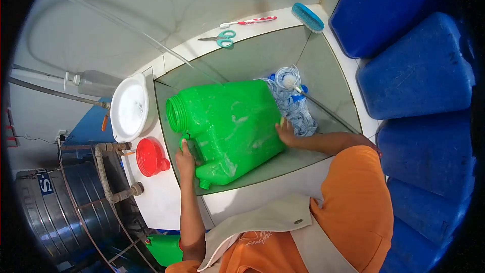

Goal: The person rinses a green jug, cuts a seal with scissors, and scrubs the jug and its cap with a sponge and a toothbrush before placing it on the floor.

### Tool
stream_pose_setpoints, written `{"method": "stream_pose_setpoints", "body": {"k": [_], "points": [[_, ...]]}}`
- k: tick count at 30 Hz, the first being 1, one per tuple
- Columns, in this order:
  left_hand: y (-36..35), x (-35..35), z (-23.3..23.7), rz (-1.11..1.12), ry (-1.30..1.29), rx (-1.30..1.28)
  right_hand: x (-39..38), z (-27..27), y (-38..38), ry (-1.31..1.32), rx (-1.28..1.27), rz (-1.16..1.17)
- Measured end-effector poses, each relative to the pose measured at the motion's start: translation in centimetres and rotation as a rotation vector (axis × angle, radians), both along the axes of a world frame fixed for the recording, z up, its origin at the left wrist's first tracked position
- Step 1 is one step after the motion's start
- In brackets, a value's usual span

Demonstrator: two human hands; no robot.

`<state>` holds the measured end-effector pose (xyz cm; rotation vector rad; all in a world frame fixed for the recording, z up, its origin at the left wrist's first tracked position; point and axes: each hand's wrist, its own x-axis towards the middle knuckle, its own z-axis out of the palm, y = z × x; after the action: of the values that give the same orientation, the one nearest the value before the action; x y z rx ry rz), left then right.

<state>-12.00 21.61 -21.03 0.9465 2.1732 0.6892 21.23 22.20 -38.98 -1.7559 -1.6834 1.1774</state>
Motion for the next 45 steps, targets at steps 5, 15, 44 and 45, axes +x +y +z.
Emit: {"method": "stream_pose_setpoints", "body": {"k": [5, 15, 44, 45], "points": [[-0.2, 0.3, 0.3, 0.001, -0.026, 0.019, -8.1, 6.3, -2.1, -0.053, -0.813, -0.175], [-0.5, 0.5, 0.8, -0.037, 0.057, 0.037, -8.2, 2.5, -3.5, 0.801, -1.147, -0.563], [-0.1, 0.5, 0.8, -0.008, -0.008, 0.041, -11.9, 6.2, -4.0, -0.312, 0.489, -0.022], [-0.2, 0.6, 0.6, -0.008, -0.01, 0.038, -13.0, 9.8, -4.6, -0.172, 0.516, 0.073]]}}
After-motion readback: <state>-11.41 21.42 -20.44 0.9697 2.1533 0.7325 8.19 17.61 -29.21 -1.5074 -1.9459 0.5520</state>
